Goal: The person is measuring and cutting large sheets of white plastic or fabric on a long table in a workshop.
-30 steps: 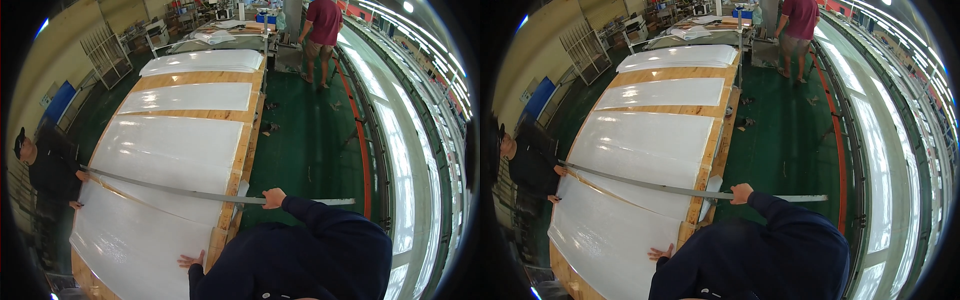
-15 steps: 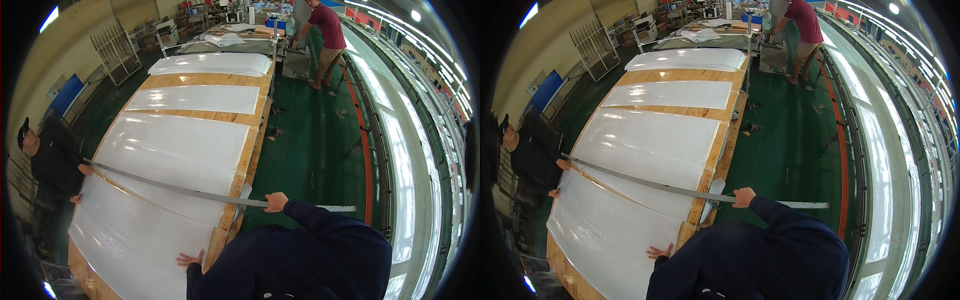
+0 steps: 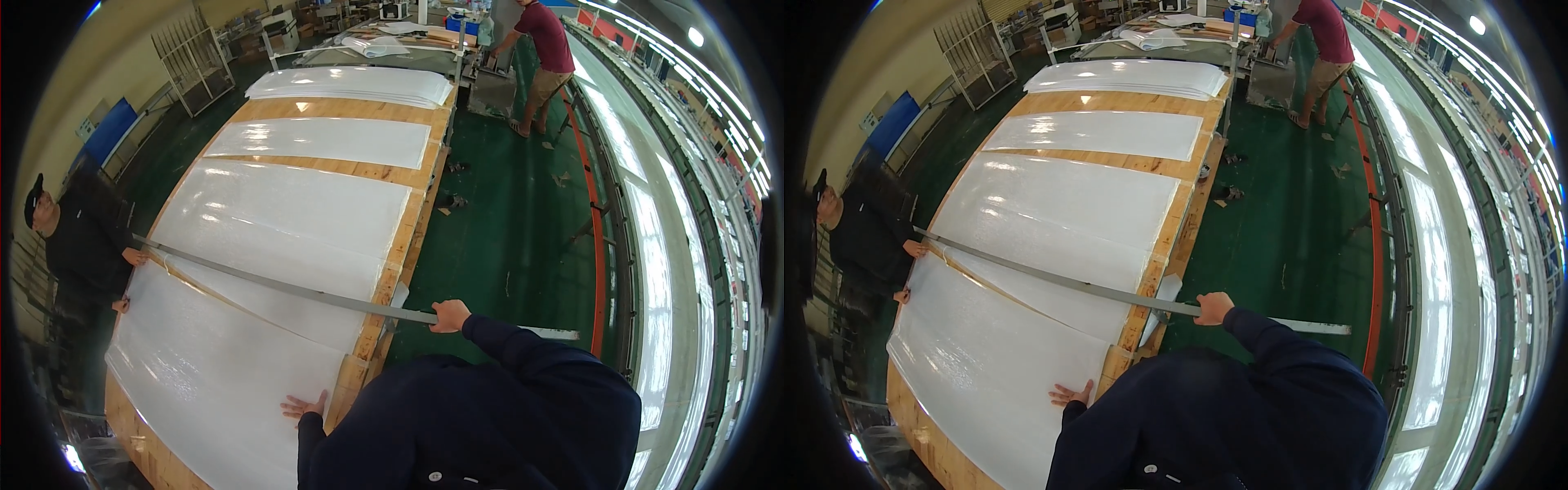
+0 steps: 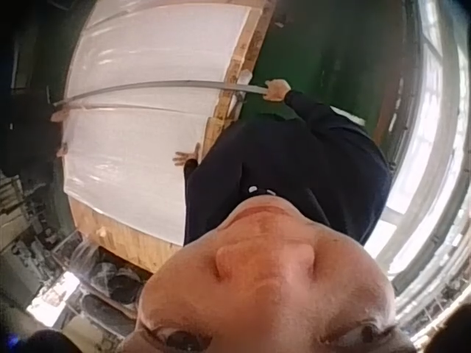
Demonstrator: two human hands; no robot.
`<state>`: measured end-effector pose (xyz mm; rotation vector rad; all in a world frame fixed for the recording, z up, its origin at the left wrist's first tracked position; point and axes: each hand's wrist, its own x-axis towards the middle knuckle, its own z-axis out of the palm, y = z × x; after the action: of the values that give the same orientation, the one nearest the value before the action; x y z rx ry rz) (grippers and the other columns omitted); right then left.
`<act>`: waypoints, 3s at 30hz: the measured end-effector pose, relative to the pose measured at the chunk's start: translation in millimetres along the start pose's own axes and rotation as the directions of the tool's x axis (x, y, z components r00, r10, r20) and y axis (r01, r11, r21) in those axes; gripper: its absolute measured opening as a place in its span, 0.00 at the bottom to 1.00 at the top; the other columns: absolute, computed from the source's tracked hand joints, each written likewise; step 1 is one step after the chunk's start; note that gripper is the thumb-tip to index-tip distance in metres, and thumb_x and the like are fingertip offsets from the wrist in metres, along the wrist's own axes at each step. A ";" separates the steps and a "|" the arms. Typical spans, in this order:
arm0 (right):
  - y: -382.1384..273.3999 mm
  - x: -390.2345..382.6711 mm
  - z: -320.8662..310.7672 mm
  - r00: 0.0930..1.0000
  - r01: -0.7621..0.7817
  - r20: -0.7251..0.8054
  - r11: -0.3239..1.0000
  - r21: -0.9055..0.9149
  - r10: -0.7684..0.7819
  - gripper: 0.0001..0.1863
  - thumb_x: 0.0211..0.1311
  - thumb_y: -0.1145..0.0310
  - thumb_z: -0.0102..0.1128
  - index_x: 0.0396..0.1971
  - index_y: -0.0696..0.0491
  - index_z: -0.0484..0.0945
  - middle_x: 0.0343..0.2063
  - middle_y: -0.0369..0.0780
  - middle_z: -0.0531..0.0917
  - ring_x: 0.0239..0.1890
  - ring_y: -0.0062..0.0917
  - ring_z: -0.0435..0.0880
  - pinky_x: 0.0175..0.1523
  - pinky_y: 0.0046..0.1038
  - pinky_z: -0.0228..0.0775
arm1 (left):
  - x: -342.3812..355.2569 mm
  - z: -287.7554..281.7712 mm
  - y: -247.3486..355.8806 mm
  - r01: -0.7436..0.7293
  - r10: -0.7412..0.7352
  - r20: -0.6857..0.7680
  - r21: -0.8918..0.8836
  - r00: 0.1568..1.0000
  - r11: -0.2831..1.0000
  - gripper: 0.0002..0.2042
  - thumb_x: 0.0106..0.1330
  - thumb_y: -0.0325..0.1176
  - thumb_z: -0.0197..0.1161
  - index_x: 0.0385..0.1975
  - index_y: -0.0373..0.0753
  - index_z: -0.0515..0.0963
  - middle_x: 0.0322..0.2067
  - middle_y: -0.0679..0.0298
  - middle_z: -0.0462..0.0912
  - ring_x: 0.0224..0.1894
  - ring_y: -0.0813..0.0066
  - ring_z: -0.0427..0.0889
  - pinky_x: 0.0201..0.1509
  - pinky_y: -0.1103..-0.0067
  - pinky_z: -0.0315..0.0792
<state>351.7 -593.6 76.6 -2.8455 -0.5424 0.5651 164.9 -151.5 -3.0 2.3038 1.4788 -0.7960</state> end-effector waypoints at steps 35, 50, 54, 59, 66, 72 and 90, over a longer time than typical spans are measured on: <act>5.5 -0.2 1.8 0.999 0.005 -0.048 0.998 0.056 -0.003 0.26 0.41 0.49 0.59 0.34 0.56 0.76 0.21 0.45 0.80 0.27 0.40 0.80 0.33 0.38 0.73 | 5.6 2.7 -1.7 -0.033 0.033 -0.008 0.017 0.999 0.999 0.70 0.27 0.77 0.60 0.65 0.46 0.23 0.65 0.51 0.17 0.66 0.46 0.18 0.60 0.41 0.39; 8.6 4.0 7.0 1.000 0.007 -0.011 0.999 0.052 -0.006 0.30 0.43 0.47 0.58 0.41 0.56 0.74 0.22 0.46 0.80 0.28 0.40 0.80 0.34 0.38 0.73 | -5.7 -4.0 2.2 -0.017 0.017 0.004 0.005 1.000 1.000 0.69 0.29 0.75 0.61 0.65 0.47 0.24 0.65 0.53 0.16 0.67 0.48 0.18 0.58 0.38 0.39; 8.5 4.0 7.5 1.000 0.005 -0.016 0.998 0.055 -0.004 0.28 0.42 0.48 0.58 0.38 0.56 0.74 0.22 0.45 0.80 0.28 0.40 0.80 0.34 0.38 0.73 | -3.6 -3.2 1.8 -0.018 0.018 -0.009 0.024 1.000 1.000 0.69 0.29 0.75 0.61 0.65 0.47 0.24 0.65 0.54 0.16 0.67 0.49 0.19 0.58 0.38 0.40; 7.2 4.0 6.0 1.000 0.010 -0.013 0.999 0.038 -0.010 0.31 0.42 0.47 0.58 0.41 0.57 0.73 0.22 0.46 0.80 0.27 0.39 0.80 0.33 0.38 0.73 | -5.6 -3.4 1.4 -0.014 0.014 -0.004 0.002 1.000 1.000 0.68 0.29 0.75 0.61 0.65 0.48 0.24 0.66 0.56 0.17 0.67 0.51 0.18 0.58 0.38 0.41; 4.2 1.8 1.1 1.000 -0.002 -0.022 0.998 0.063 0.003 0.25 0.42 0.49 0.58 0.34 0.56 0.75 0.23 0.46 0.80 0.28 0.40 0.81 0.35 0.38 0.73 | 0.7 0.1 0.7 -0.004 0.004 -0.010 0.010 1.000 1.000 0.68 0.29 0.75 0.62 0.65 0.49 0.24 0.66 0.56 0.17 0.67 0.52 0.18 0.58 0.38 0.41; 3.1 0.1 -1.4 1.000 0.003 -0.030 0.997 0.071 0.000 0.26 0.42 0.49 0.58 0.35 0.56 0.75 0.22 0.46 0.80 0.28 0.40 0.80 0.35 0.38 0.73 | 3.9 0.5 -0.4 -0.021 0.021 -0.006 0.027 1.000 0.999 0.69 0.29 0.75 0.62 0.65 0.49 0.23 0.65 0.55 0.16 0.67 0.50 0.19 0.57 0.37 0.41; 4.3 -0.2 2.7 1.000 0.004 -0.012 0.999 0.049 -0.003 0.29 0.43 0.47 0.57 0.39 0.55 0.74 0.22 0.46 0.80 0.28 0.41 0.80 0.34 0.40 0.72 | 13.0 7.9 -4.2 -0.016 0.017 -0.011 0.056 1.000 0.998 0.71 0.27 0.77 0.60 0.65 0.44 0.24 0.65 0.47 0.18 0.66 0.44 0.18 0.62 0.43 0.38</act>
<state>351.8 -597.3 73.1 -2.7997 -0.5239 0.5529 163.0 -144.1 -16.8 2.3614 1.4580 -0.8310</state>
